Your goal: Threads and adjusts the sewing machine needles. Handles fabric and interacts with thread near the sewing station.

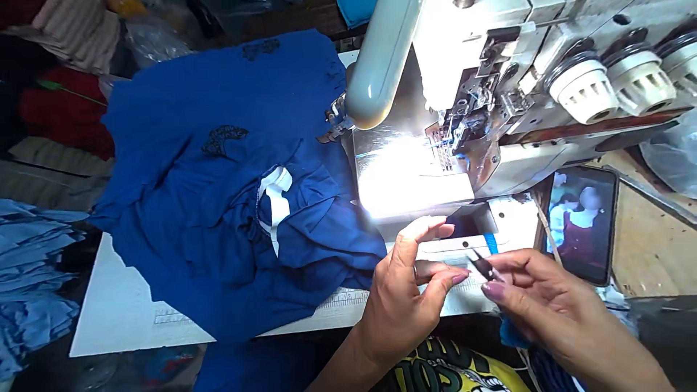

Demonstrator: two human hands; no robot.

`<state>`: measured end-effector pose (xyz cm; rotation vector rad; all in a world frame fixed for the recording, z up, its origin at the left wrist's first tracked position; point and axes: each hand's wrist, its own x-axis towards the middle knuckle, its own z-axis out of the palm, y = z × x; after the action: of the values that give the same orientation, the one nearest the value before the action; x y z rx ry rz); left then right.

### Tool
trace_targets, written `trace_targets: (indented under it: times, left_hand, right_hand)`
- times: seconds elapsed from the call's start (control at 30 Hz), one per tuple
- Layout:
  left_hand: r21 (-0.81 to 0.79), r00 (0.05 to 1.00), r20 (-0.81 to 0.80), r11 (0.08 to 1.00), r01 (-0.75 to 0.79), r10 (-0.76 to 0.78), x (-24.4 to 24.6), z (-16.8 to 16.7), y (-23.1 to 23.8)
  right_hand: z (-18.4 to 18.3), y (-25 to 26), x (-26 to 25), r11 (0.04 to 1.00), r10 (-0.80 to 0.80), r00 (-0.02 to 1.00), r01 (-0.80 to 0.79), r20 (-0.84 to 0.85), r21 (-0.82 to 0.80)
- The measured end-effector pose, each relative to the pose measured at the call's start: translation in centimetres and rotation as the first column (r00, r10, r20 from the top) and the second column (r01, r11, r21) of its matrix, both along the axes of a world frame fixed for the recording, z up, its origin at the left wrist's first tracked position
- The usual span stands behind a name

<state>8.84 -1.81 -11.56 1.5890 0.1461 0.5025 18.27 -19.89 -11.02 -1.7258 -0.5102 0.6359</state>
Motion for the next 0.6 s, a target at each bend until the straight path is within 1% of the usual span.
trace_targets:
  times: [0.03,0.1,0.2,0.3,0.4,0.5,0.57,0.6]
  left_hand:
    - [0.059,1.0,0.026,0.998,-0.009,0.008,0.0,-0.2,0.0]
    - [0.149,0.997,0.073,0.988,-0.032,0.021,0.0,-0.5,-0.1]
    - [0.229,0.993,0.108,0.971,-0.072,0.048,-0.1,-0.8,-0.3]
    - [0.309,0.988,0.123,0.942,-0.126,0.092,-0.2,-0.7,-0.4]
    - [0.391,0.985,0.133,0.907,-0.156,0.112,-0.4,-0.8,-0.4]
    - [0.439,0.983,0.154,0.884,-0.162,0.103,-0.4,-0.5,-0.4]
    - [0.435,0.983,0.157,0.886,-0.16,0.1,-0.4,-0.4,-0.4]
    - [0.431,0.983,0.154,0.888,-0.157,0.099,-0.4,-0.4,-0.4]
  right_hand:
    - [0.2,0.0,0.2,0.999,0.032,0.998,-0.033,-0.058,-0.006]
    - [0.4,0.1,0.4,0.995,0.078,0.995,-0.082,-0.065,-0.06]
    - [0.5,0.7,0.3,0.988,0.123,0.992,-0.122,0.007,-0.1]
    - [0.5,1.2,0.0,0.987,0.121,0.989,-0.11,0.089,-0.121]
    - [0.4,1.5,-0.3,0.985,0.112,0.986,-0.094,0.12,-0.146]
    - [0.2,1.7,-0.4,0.984,0.116,0.979,-0.089,0.165,-0.157]
    - [-0.2,1.7,-0.4,0.987,0.123,0.966,-0.096,0.227,-0.129]
    - [-0.4,1.7,-0.3,0.99,0.124,0.965,-0.104,0.23,-0.098]
